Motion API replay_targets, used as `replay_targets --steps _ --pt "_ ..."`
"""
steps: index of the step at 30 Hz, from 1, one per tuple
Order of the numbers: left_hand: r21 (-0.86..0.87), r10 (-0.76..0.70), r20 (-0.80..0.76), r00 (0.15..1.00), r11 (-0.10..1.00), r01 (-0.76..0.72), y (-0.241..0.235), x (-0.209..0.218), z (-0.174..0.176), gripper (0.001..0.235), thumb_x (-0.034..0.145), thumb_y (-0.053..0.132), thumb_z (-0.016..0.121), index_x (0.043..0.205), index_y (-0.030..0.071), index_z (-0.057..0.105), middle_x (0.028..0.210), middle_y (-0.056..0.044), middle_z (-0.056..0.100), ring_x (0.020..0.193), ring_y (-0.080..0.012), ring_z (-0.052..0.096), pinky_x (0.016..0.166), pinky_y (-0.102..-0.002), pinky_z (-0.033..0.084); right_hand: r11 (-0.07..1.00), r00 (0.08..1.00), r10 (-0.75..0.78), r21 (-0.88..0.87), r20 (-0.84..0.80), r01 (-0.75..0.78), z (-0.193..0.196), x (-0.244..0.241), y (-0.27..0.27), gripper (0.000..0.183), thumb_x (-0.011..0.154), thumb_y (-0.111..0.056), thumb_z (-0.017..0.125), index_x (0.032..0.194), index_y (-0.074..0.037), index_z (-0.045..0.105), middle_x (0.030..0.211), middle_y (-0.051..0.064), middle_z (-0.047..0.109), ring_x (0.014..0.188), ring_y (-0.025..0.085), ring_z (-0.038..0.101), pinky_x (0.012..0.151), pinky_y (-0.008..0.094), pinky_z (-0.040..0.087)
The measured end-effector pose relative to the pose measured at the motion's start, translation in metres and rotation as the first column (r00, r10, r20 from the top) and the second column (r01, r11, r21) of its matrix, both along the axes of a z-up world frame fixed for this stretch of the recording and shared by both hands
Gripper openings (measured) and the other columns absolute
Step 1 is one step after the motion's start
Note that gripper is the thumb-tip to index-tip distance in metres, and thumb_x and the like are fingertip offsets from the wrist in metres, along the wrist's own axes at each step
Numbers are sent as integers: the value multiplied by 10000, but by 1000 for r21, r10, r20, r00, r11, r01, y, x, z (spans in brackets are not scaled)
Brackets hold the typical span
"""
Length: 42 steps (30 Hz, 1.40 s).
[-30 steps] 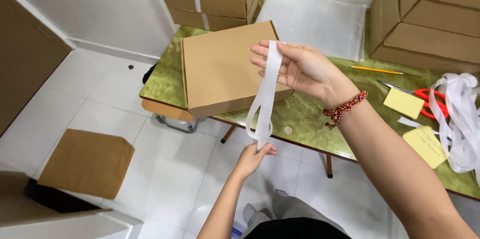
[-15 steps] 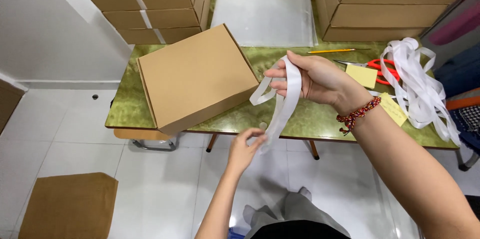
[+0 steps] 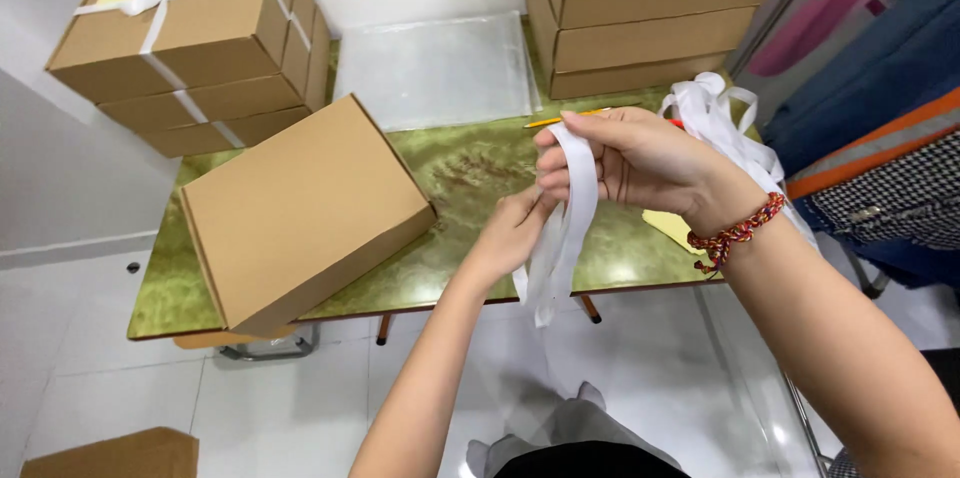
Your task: Packing a garment into a box and organizing clothes on a rack
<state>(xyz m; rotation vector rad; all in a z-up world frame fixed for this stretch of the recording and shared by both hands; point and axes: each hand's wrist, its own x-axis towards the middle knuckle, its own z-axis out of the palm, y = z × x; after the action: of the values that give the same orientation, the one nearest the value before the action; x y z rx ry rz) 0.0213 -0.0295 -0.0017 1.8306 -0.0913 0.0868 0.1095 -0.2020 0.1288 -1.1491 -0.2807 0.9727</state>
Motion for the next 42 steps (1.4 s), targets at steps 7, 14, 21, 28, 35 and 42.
replay_targets --steps 7,14,21,28,35,42 --pt "-461 -202 -199 959 883 90 -100 28 34 503 1152 439 428 1210 47 738 928 -96 779 880 -169 706 887 -360 603 984 984 -177 29 2 177 -7 51 -74 359 1103 -258 559 1203 55 703 1109 216 793 1019 334 778 938 537 641" --pt "-774 -453 -98 886 594 219 -176 101 -51 515 1167 459 431 1226 17 689 686 -27 546 627 -164 645 817 -407 652 939 939 -345 -12 -14 345 -66 109 -144 407 1099 -327 557 1248 21 706 1094 154 808 996 272 789 881 458 662" --pt "-818 -254 -295 921 565 -106 -230 155 -80 372 1145 397 519 1243 90 704 920 -122 731 784 -221 758 762 -372 680 779 805 -593 -261 -16 569 -209 97 -193 734 1092 -657 431 1369 -35 705 672 36 584 659 140 644 592 207 511" --pt "-764 -171 -433 885 590 -260 -252 190 -75 413 1057 427 514 1164 58 667 1381 -105 687 1131 -251 707 792 -407 646 913 957 -291 -297 9 281 -187 63 -228 783 1034 -592 234 1069 30 708 761 231 786 732 312 778 783 386 628" --pt "-452 -165 -398 902 891 -36 -249 307 -119 381 1081 433 533 1195 183 796 860 13 521 754 -90 526 714 -232 436 726 893 -397 -523 211 446 -207 131 -260 77 924 -65 731 965 -43 669 667 103 754 539 175 690 645 293 558" --pt "53 -62 -607 792 992 119 -233 425 -178 707 957 483 527 1554 105 524 1620 -80 538 1477 -239 521 1185 -379 386 207 762 52 -753 646 624 -281 226 -279 522 904 -257 647 1416 -167 603 1080 210 776 1061 461 694 816 547 535"
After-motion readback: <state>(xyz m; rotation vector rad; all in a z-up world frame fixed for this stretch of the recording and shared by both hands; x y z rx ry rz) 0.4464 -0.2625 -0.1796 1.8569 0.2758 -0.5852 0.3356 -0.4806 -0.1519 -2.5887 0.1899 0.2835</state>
